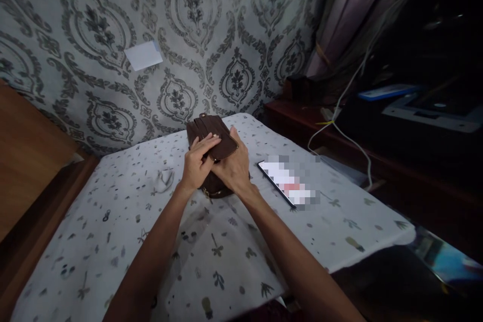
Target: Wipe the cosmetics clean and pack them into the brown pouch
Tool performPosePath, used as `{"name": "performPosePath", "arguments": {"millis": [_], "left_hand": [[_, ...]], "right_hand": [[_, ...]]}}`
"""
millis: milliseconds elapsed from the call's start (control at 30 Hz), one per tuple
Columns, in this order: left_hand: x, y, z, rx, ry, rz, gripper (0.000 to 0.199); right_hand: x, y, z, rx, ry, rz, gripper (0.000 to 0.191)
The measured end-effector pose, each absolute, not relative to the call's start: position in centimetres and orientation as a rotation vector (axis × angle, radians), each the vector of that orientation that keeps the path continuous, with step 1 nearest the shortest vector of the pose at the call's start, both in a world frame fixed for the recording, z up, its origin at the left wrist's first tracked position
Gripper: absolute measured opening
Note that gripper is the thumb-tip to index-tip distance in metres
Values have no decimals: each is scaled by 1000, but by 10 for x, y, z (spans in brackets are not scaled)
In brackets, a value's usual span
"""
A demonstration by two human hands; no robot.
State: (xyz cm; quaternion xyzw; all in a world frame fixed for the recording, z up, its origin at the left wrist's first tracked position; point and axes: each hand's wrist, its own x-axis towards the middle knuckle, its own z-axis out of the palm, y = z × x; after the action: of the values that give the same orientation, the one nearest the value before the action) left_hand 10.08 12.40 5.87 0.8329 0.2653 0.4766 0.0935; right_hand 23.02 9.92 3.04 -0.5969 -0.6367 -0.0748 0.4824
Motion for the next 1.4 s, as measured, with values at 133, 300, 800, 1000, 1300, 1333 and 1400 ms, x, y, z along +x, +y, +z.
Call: {"name": "performPosePath", "arguments": {"millis": [133,300,800,1000,1300,1333,1400], "left_hand": [[97,124,64,2496,804,1305,34],[95,125,68,2516,788,1235,37],[80,126,66,2715,584,1024,53],[85,122,65,2752,698,988,56],[86,122,63,2739,708,999,55],[86,122,62,2737,701,1009,55],[86,123,61,2737,684,1026,54]], "right_hand": [[228,93,31,-1410,-1474,-116,93],[223,83,18,-1360,-1303,-77,98],[242,69,8,-1102,-1410,47,68],[247,59,17,-1099,-1408,87,51],[250,59,18,-1004,-1367,171,55],[251,59,18,-987,-1355,182,56],[251,60,18,-949,-1327,202,56]]}}
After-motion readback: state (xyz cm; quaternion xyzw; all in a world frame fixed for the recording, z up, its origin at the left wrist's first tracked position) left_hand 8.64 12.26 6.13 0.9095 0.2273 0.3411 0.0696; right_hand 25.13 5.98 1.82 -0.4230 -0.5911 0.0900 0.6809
